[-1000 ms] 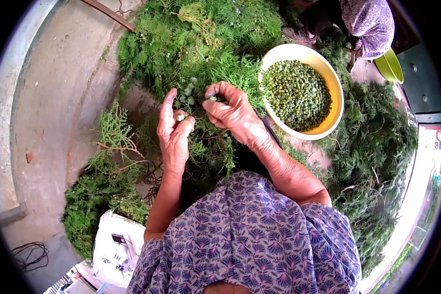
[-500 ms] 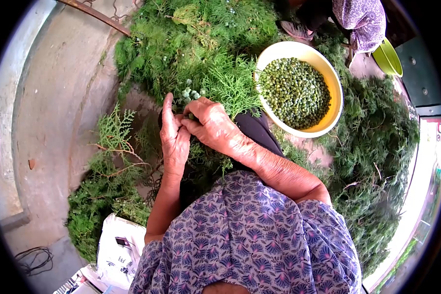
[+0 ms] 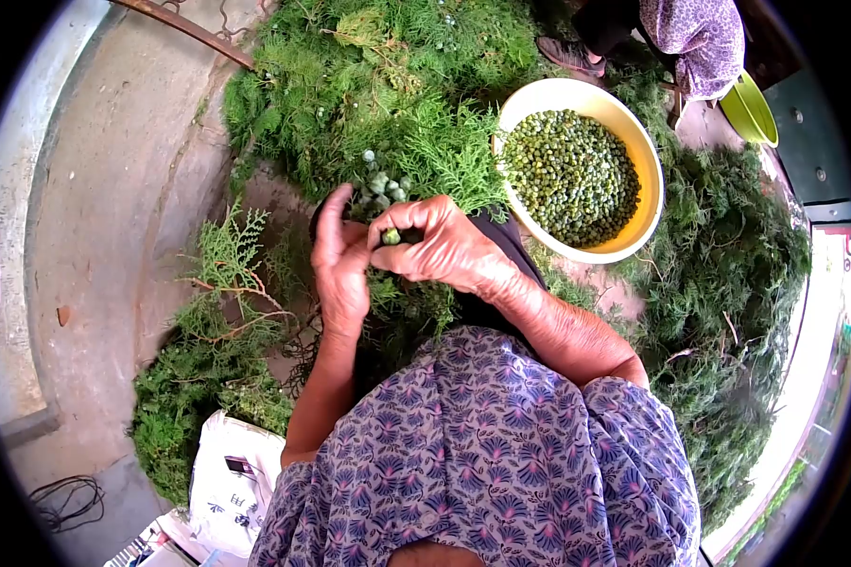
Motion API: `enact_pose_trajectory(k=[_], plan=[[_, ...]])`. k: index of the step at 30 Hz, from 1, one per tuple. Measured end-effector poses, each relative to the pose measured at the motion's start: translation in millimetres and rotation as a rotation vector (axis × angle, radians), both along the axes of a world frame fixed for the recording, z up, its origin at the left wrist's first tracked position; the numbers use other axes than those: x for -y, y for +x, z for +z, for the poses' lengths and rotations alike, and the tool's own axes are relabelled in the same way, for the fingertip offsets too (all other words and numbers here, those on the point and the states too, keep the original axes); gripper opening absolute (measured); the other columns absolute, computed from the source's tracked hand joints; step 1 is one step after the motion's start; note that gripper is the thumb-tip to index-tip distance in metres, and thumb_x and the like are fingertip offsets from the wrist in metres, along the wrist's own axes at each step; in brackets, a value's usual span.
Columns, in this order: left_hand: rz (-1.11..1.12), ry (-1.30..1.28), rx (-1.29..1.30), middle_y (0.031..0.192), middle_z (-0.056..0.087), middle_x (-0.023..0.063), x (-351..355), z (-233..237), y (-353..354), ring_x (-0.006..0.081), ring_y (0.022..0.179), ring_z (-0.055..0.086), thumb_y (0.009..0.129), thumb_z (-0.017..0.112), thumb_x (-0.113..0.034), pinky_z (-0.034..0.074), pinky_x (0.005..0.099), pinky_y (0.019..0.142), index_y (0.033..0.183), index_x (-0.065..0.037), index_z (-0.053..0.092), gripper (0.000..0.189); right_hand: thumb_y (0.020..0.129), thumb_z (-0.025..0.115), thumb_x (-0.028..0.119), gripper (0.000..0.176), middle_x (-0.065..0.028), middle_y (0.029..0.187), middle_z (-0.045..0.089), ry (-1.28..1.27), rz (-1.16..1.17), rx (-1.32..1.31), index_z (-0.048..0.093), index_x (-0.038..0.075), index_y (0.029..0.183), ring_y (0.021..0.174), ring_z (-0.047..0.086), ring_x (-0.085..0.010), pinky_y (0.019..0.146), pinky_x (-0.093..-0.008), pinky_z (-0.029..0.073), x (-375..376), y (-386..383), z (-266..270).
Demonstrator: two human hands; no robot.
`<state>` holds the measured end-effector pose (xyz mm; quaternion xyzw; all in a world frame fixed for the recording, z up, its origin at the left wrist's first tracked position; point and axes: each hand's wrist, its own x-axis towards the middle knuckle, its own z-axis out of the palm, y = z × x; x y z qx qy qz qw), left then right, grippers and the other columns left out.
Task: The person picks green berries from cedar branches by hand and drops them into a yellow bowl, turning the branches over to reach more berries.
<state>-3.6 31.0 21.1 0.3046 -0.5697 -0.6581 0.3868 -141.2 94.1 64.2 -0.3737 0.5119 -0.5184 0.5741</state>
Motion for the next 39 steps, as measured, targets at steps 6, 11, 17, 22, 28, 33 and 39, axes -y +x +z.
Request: enact_pose_trajectory(k=[6,11,17,22,28,33,39], plan=[[0.121,-0.083,0.103,0.077,0.06,0.0028,0.9,9.0,3.1,0.0083,0.071,0.052,0.082,0.057,-0.005,0.042,0.0228,0.068,0.127,-0.002,0.043,0.047,0.082,0.062,0.009,0.011,0.0001,0.068,0.057,-0.066,-0.197,0.368,0.06,0.007,0.093,0.048,0.045,-0.0057,0.039,-0.0184,0.031,-18.4,-35.1,-3.6],[0.278,-0.016,-0.011,0.082,0.06,0.0048,3.8,-0.3,-0.1,0.0119,0.073,0.058,0.086,0.053,-0.004,0.043,0.0224,0.065,0.104,-0.002,0.053,0.018,0.081,0.053,0.002,0.021,-0.0075,0.085,0.059,-0.014,-0.633,-0.371,0.059,0.005,0.101,0.075,0.057,-0.0137,0.063,-0.0256,0.05,-45.5,-123.2,-24.5],[0.421,0.078,-0.278,0.087,0.055,0.0022,5.9,-5.4,-1.5,0.0147,0.073,0.06,0.087,0.051,-0.004,0.042,0.0239,0.058,0.098,-0.004,0.054,0.011,0.076,0.057,0.015,0.039,-0.0166,0.112,0.059,0.256,-0.868,-1.05,0.058,0.001,0.113,0.103,0.056,-0.0284,0.091,-0.0351,0.04,-86.8,-210.5,-96.0],[0.437,0.036,-0.139,0.075,0.055,-0.0005,11.6,-11.4,-3.2,0.0087,0.069,0.055,0.083,0.061,-0.003,0.041,0.0195,0.057,0.09,-0.002,0.059,0.007,0.08,0.055,0.013,0.03,-0.015,0.108,0.061,0.215,-0.82,-1.034,0.062,0.003,0.108,0.099,0.058,-0.0249,0.089,-0.0339,0.043,-69.1,-176.5,-78.7],[0.325,-0.437,0.439,0.08,0.055,0.0054,17.4,-5.5,-6.5,0.0126,0.067,0.054,0.075,0.067,-0.002,0.044,0.0246,0.06,0.083,0.002,0.065,0.009,0.084,0.052,0.006,0.024,-0.0141,0.102,0.062,0.021,-0.674,-0.866,0.063,0.001,0.104,0.093,0.06,-0.0219,0.084,-0.0299,0.046,-32.9,-119.6,-41.5],[0.185,-0.571,0.829,0.081,0.061,0.0067,20.1,5.0,-16.9,0.0234,0.068,0.06,0.073,0.069,-0.01,0.046,0.0326,0.064,0.087,-0.001,0.066,0.017,0.083,0.053,0.003,0.021,-0.013,0.098,0.062,-0.067,-0.602,-0.827,0.063,0.0,0.101,0.089,0.061,-0.0214,0.083,-0.0296,0.047,-19.7,-94.7,-23.1],[0.201,-0.351,0.378,0.066,0.058,0.0039,22.7,-15.0,-11.4,0.0089,0.056,0.051,0.073,0.069,0.0,0.04,0.0224,0.053,0.08,0.002,0.062,0.01,0.084,0.053,-0.002,0.015,-0.011,0.091,0.062,-0.415,-0.58,-0.808,0.063,-0.001,0.096,0.079,0.062,-0.0171,0.068,-0.0258,0.049,-3.4,-57.4,-2.3]])
